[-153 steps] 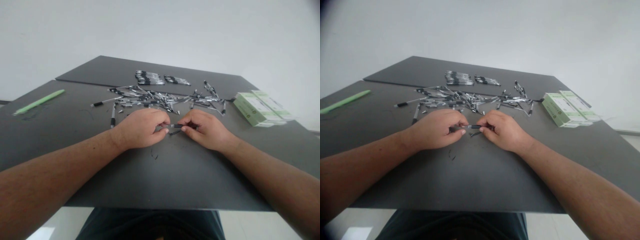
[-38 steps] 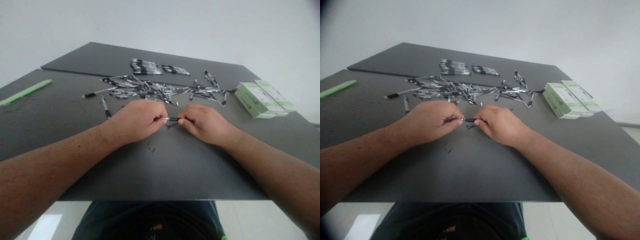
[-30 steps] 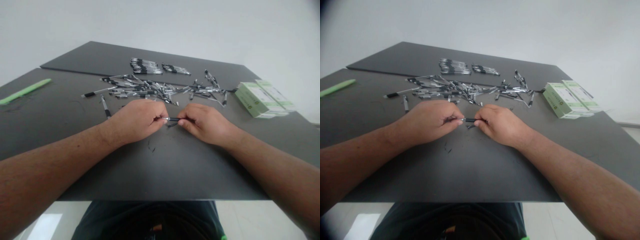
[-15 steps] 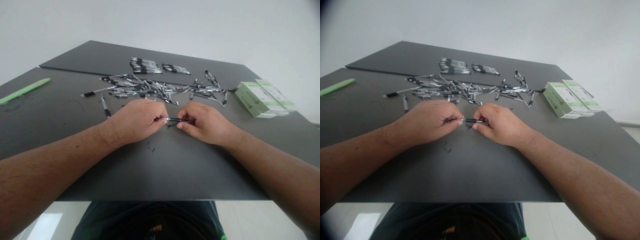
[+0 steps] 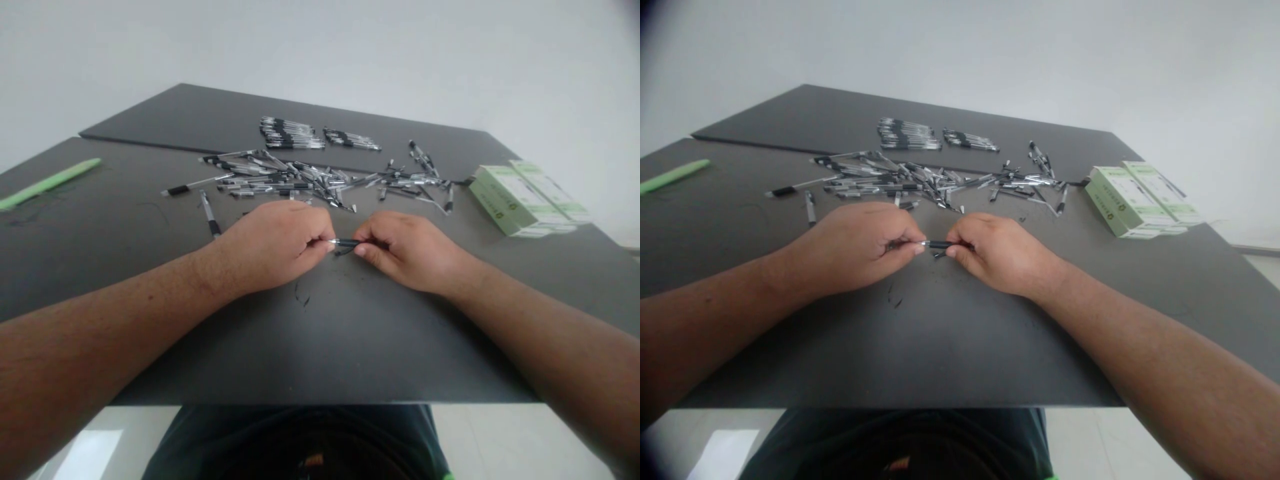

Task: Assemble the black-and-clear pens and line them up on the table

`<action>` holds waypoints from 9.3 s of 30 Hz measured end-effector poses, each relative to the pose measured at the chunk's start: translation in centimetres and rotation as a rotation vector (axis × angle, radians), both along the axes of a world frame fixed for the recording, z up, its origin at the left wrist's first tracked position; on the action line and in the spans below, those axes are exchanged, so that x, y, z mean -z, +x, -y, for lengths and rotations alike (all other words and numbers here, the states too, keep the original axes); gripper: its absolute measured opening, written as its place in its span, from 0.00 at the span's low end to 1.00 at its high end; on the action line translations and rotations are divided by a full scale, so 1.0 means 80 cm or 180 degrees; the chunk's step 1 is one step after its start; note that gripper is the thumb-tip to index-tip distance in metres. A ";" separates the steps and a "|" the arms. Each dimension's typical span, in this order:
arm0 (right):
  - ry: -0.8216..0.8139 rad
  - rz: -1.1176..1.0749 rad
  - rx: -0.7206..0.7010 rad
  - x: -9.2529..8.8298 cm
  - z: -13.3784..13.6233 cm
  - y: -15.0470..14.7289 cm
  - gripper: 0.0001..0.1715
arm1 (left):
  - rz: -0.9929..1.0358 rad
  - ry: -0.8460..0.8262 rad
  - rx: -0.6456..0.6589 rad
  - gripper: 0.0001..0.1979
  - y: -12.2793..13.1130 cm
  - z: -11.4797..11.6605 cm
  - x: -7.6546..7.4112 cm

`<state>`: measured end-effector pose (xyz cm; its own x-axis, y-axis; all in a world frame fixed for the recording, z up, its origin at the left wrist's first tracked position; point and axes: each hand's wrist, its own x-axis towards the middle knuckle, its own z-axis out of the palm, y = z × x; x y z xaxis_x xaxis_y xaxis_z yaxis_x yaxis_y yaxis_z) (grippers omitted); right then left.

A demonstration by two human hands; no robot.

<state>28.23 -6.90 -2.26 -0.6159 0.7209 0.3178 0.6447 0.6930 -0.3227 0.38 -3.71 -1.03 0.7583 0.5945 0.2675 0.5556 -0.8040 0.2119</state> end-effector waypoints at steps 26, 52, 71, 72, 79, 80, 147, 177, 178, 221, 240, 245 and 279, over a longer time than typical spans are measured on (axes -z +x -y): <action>-0.0149 -0.0027 -0.0099 -0.002 0.002 -0.002 0.07 | 0.0172 0.0014 0.0153 0.08 -0.008 -0.004 0.000; 0.0199 -0.0010 0.0363 0.006 -0.009 0.016 0.07 | 0.0233 0.0284 -0.1504 0.15 -0.094 -0.113 0.000; 0.0327 -0.0038 0.0256 0.004 -0.008 0.016 0.07 | 0.0027 -0.0092 -0.2028 0.24 -0.131 -0.119 -0.028; 0.0317 -0.0029 0.0261 0.004 -0.008 0.016 0.07 | 0.0051 -0.0111 -0.2083 0.23 -0.134 -0.118 -0.031; 0.0281 -0.0001 0.0276 0.003 -0.008 0.017 0.07 | 0.0763 -0.0035 -0.2401 0.16 -0.141 -0.113 -0.039; 0.0271 0.0006 0.0269 0.003 -0.009 0.017 0.07 | 0.0831 -0.0036 -0.2333 0.16 -0.140 -0.114 -0.040; 0.0190 -0.0673 0.1169 0.005 -0.033 0.023 0.09 | -0.0367 0.0670 0.0311 0.22 0.041 -0.127 0.031; 0.0170 -0.0662 0.1195 0.002 -0.034 0.023 0.07 | 0.0041 0.0399 0.0104 0.15 0.033 -0.124 0.035; 0.0180 -0.0669 0.1202 0.002 -0.034 0.023 0.07 | 0.0047 0.0410 0.0049 0.15 0.033 -0.124 0.035; 0.0152 -0.0796 0.1292 0.007 -0.045 0.025 0.07 | -0.0899 0.1097 -0.0288 0.17 0.058 -0.114 0.023; -0.0198 -0.1350 0.0771 0.012 -0.027 0.011 0.15 | 0.0347 -0.0572 -0.0206 0.14 0.038 -0.034 0.008; -0.0259 -0.1082 0.0755 0.011 -0.021 0.007 0.14 | 0.0393 -0.0498 -0.0043 0.14 0.042 -0.032 0.011; -0.0001 -0.0884 0.0792 0.002 -0.024 0.025 0.19 | 0.1710 -0.0771 -0.0759 0.14 0.033 -0.037 0.004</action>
